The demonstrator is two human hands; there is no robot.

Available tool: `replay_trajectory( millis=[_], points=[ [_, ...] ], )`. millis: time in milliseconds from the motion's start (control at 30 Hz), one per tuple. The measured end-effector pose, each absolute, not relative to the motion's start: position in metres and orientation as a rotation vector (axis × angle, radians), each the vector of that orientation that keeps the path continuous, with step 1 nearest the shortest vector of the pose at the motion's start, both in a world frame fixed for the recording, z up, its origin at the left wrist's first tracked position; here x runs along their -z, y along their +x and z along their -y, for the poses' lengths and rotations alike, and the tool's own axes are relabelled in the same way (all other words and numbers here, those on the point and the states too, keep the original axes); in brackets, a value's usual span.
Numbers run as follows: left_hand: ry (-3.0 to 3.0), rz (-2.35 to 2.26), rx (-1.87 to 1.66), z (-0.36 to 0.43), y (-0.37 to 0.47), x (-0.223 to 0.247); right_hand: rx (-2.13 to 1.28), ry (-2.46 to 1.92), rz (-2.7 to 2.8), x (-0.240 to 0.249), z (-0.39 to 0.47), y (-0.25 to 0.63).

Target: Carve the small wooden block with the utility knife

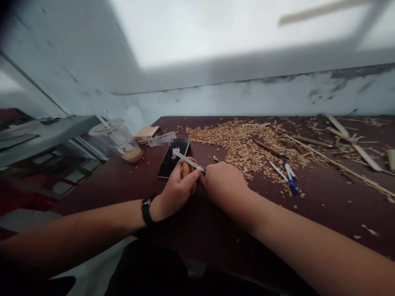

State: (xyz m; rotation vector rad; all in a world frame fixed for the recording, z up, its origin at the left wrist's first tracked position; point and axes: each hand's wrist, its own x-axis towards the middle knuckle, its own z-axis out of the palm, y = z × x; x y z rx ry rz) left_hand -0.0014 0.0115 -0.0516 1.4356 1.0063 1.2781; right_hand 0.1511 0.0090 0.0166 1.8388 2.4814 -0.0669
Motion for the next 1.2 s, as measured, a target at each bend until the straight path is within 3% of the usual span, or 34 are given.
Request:
replay_trajectory(
  millis=[467,867,1200],
  points=[
    [1.659,-0.682,-0.754,-0.009,-0.02,0.009,-0.069,1.52,-2.819,-0.023,-0.003,0.179],
    [1.834,-1.023,-0.83,0.034,-0.013,0.006,-0.089,1.334,-2.986,-0.012,0.014,0.184],
    [1.862,-1.229,-1.171,0.041,0.004,0.034,-0.231,1.432,-2.907,-0.006,0.009,0.187]
  ],
)
